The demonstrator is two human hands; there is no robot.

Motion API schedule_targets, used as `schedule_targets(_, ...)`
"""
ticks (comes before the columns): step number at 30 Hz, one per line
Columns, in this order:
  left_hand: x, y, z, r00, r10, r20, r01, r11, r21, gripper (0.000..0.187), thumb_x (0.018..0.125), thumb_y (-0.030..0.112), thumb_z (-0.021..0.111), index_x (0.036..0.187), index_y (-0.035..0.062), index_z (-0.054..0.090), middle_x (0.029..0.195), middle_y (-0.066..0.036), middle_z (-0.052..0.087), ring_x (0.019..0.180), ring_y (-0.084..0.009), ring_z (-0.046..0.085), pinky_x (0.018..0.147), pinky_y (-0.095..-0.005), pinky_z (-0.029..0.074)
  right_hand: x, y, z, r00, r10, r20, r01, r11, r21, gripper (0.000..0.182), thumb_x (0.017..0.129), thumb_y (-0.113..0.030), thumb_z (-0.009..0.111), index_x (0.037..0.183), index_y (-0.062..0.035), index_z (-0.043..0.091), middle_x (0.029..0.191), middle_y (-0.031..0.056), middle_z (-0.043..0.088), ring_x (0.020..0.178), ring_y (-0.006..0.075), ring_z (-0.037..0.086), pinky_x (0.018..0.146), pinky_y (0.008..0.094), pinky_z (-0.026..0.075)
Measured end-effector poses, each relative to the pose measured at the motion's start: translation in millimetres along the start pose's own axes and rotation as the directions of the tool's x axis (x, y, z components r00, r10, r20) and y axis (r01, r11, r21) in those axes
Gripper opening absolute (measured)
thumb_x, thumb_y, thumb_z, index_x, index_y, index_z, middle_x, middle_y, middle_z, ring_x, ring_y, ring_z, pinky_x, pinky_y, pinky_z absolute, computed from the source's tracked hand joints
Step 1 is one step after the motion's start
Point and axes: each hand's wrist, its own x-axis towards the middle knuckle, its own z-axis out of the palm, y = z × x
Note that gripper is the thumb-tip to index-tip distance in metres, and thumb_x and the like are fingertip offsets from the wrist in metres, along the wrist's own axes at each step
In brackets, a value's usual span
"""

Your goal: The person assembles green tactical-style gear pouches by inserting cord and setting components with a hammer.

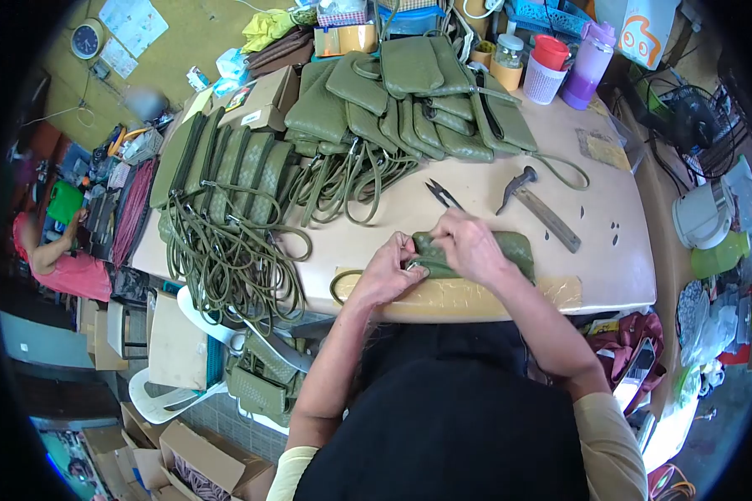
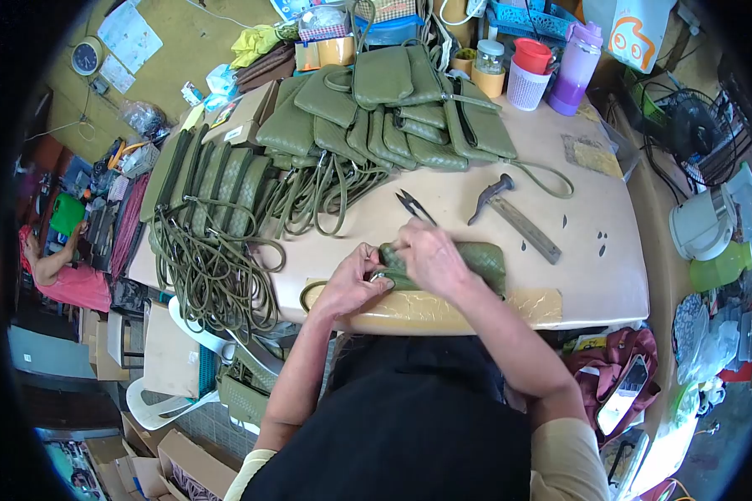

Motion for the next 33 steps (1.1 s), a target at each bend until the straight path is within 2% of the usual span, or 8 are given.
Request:
schedule_targets(7, -8, 13, 4, 0.999, -0.035, 0.005, 0.035, 0.999, -0.026, 0.053, 0.076, -0.006, 0.065, 0.121, -0.0008, 0.039, 0.092, -0.010, 0.062, 0.084, -0.0123, 0.058, 0.075, -0.0257, 0.047, 2, 7, -5, 0.980, 0.135, 0.145, -0.124, 0.989, -0.081, 0.007, 0.075, 0.002, 0.064, 0.080, -0.0001, 0.060, 0.090, 0.0170, 0.061, 0.085, 0.0370, 0.061, 0.076, 0.0421, 0.049)
schedule_targets(9, -12, 25, 6, 0.996, -0.086, -0.023, 0.087, 0.995, 0.057, 0.066, 0.075, -0.005, 0.066, 0.132, -0.0022, 0.034, 0.101, -0.013, 0.063, 0.092, -0.0163, 0.060, 0.081, -0.0269, 0.048, 1, -12, -12, 0.991, 0.010, 0.133, -0.030, 0.988, 0.154, 0.010, 0.076, 0.004, 0.063, 0.085, -0.0006, 0.062, 0.094, 0.0176, 0.060, 0.090, 0.0373, 0.060, 0.078, 0.0424, 0.048)
schedule_targets(10, -5, -12, 7, 0.993, 0.095, -0.073, -0.098, 0.994, -0.037, 0.077, 0.075, -0.003, 0.067, 0.141, -0.0015, 0.027, 0.110, -0.016, 0.063, 0.100, -0.0212, 0.062, 0.088, -0.0299, 0.047, 1, -12, -5, 0.990, 0.011, 0.138, -0.032, 0.988, 0.154, 0.010, 0.076, 0.004, 0.063, 0.085, -0.0006, 0.062, 0.094, 0.0176, 0.060, 0.090, 0.0373, 0.060, 0.078, 0.0424, 0.048)
schedule_targets(19, -15, 24, 7, 0.996, -0.079, -0.036, 0.084, 0.987, 0.138, 0.084, 0.072, -0.003, 0.069, 0.145, 0.0050, 0.027, 0.092, -0.008, 0.067, 0.095, -0.0178, 0.061, 0.091, -0.0278, 0.044, 0, -10, -14, 0.974, 0.065, 0.218, -0.045, 0.994, -0.096, 0.013, 0.078, 0.002, 0.062, 0.091, -0.0001, 0.063, 0.096, 0.0180, 0.060, 0.090, 0.0372, 0.059, 0.080, 0.0415, 0.048)
schedule_targets(22, -10, -5, 7, 0.988, 0.118, -0.100, -0.089, 0.963, 0.253, 0.081, 0.073, -0.002, 0.070, 0.143, 0.0049, 0.029, 0.090, -0.008, 0.066, 0.092, -0.0168, 0.062, 0.086, -0.0279, 0.045, -3, -6, 21, 0.979, -0.113, 0.167, 0.079, 0.977, 0.200, 0.014, 0.075, 0.001, 0.063, 0.090, -0.0001, 0.064, 0.093, 0.0175, 0.061, 0.091, 0.0344, 0.060, 0.081, 0.0427, 0.048)
schedule_targets(25, -17, 23, 6, 0.997, -0.080, -0.018, 0.081, 0.991, 0.109, 0.080, 0.074, -0.003, 0.070, 0.142, 0.0045, 0.029, 0.093, -0.008, 0.066, 0.093, -0.0166, 0.062, 0.085, -0.0278, 0.046, -3, 9, -3, 0.965, -0.122, 0.233, 0.150, 0.983, -0.108, 0.014, 0.075, 0.000, 0.064, 0.089, -0.0001, 0.064, 0.091, 0.0179, 0.061, 0.089, 0.0339, 0.061, 0.081, 0.0432, 0.048)
schedule_targets(29, -15, 16, 8, 0.993, -0.121, 0.011, 0.121, 0.992, 0.044, 0.079, 0.074, -0.005, 0.069, 0.142, 0.0046, 0.028, 0.099, -0.010, 0.067, 0.095, -0.0159, 0.061, 0.084, -0.0281, 0.046, -7, -4, -33, 0.981, 0.054, 0.184, -0.060, 0.998, 0.030, 0.012, 0.077, -0.001, 0.064, 0.088, -0.0010, 0.062, 0.089, 0.0167, 0.060, 0.086, 0.0349, 0.061, 0.079, 0.0431, 0.048)
schedule_targets(33, -12, 6, 6, 1.000, -0.001, -0.031, 0.002, 1.000, 0.021, 0.075, 0.076, -0.007, 0.067, 0.139, 0.0054, 0.029, 0.090, -0.007, 0.065, 0.084, -0.0107, 0.058, 0.076, -0.0241, 0.046, -12, -4, 0, 0.987, -0.110, 0.116, 0.101, 0.991, 0.084, 0.011, 0.079, 0.000, 0.064, 0.088, 0.0015, 0.058, 0.086, 0.0162, 0.058, 0.085, 0.0341, 0.061, 0.074, 0.0411, 0.048)
